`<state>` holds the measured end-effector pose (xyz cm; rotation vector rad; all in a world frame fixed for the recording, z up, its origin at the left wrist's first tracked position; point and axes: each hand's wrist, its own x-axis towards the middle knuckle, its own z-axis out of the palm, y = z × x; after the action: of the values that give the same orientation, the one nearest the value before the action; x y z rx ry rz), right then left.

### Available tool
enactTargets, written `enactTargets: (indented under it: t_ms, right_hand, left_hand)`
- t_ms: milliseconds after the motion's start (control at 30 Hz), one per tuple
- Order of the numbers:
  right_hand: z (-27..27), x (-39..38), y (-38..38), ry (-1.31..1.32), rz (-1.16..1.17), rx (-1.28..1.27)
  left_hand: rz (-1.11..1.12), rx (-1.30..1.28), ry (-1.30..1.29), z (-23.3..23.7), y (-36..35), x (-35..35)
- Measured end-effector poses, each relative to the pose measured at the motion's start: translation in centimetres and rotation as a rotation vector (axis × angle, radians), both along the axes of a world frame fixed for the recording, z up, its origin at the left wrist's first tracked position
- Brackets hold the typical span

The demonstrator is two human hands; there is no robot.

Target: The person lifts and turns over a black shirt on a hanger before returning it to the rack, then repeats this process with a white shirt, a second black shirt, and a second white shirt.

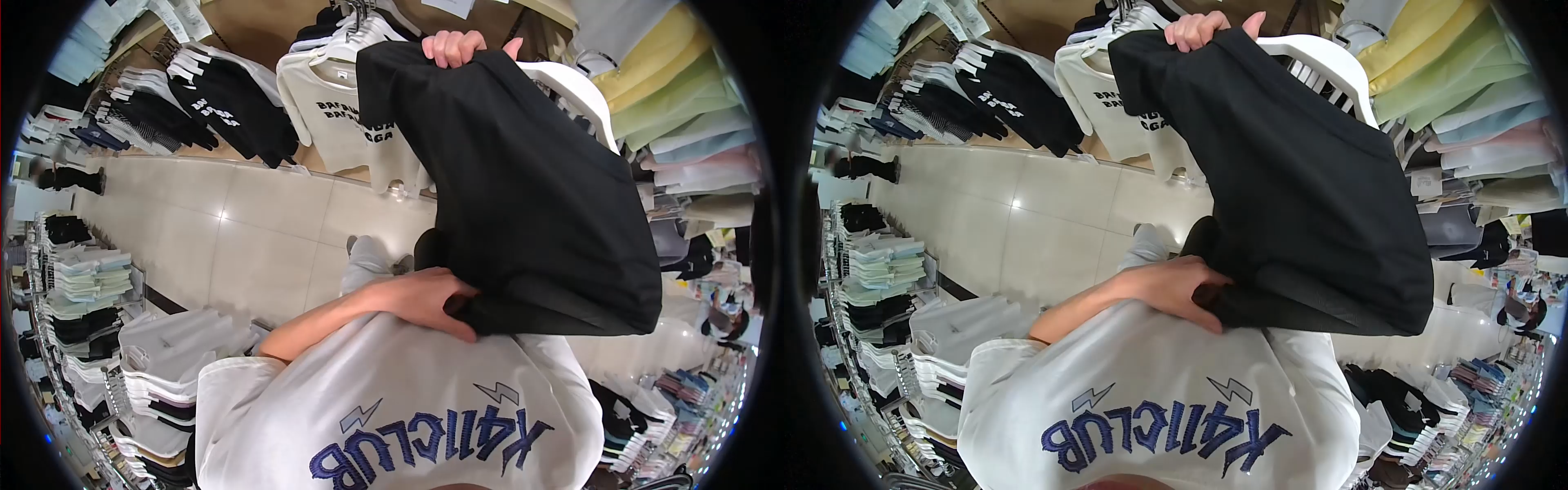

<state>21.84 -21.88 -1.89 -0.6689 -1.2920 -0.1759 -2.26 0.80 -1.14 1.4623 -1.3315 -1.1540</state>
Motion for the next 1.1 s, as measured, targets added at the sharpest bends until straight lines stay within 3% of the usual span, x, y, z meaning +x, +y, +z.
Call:
enactTargets:
  t_ms: [167, 233, 267, 333, 567, 700, 833, 900, 967, 1100]
  right_hand:
    - [1.7, -0.7, -0.7, -0.009, -0.073, 0.009]
    - [1.8, -0.9, -0.6, 0.003, -0.073, 0.013]
    - [1.9, -1.0, -0.4, 0.012, -0.069, 0.014]
    - [2.0, -1.1, 0.0, 0.031, -0.057, 0.019]
    - [1.7, -1.2, 0.1, 0.087, -0.027, 0.037]
    - [2.3, -1.8, -0.2, 0.113, -0.026, 0.042]
    - [0.9, -1.5, -0.9, 0.138, -0.017, 0.051]
    - [-1.5, -0.6, -1.6, 0.104, 0.083, -0.024]
    - [-3.5, 0.5, -2.4, 0.078, 0.135, -0.06]
    - [-7.3, -17.8, -0.9, 0.296, -0.682, -0.336]
  left_hand:
    - [-0.075, 0.126, -0.079, -0.4, -0.2, -0.2]
    - [0.047, -0.191, -0.206, -3.1, -0.1, -0.6]
    - [0.047, -0.189, -0.204, -3.8, 0.1, -0.6]
    - [0.141, -0.114, -0.22, -4.8, 0.7, -0.4]
    - [0.142, 0.176, -0.236, -6.3, 1.6, 0.6]
    - [0.326, 0.153, -0.307, -7.1, 3.5, 3.6]
    - [0.755, 0.043, -0.136, -5.9, 7.1, 6.9]
    - [1.087, -0.056, -0.215, -7.2, 8.7, 7.8]
    - [1.144, -0.048, -0.208, -6.1, 10.2, 9.3]
    - [1.362, -0.251, 0.096, -3.5, 11.7, 10.4]
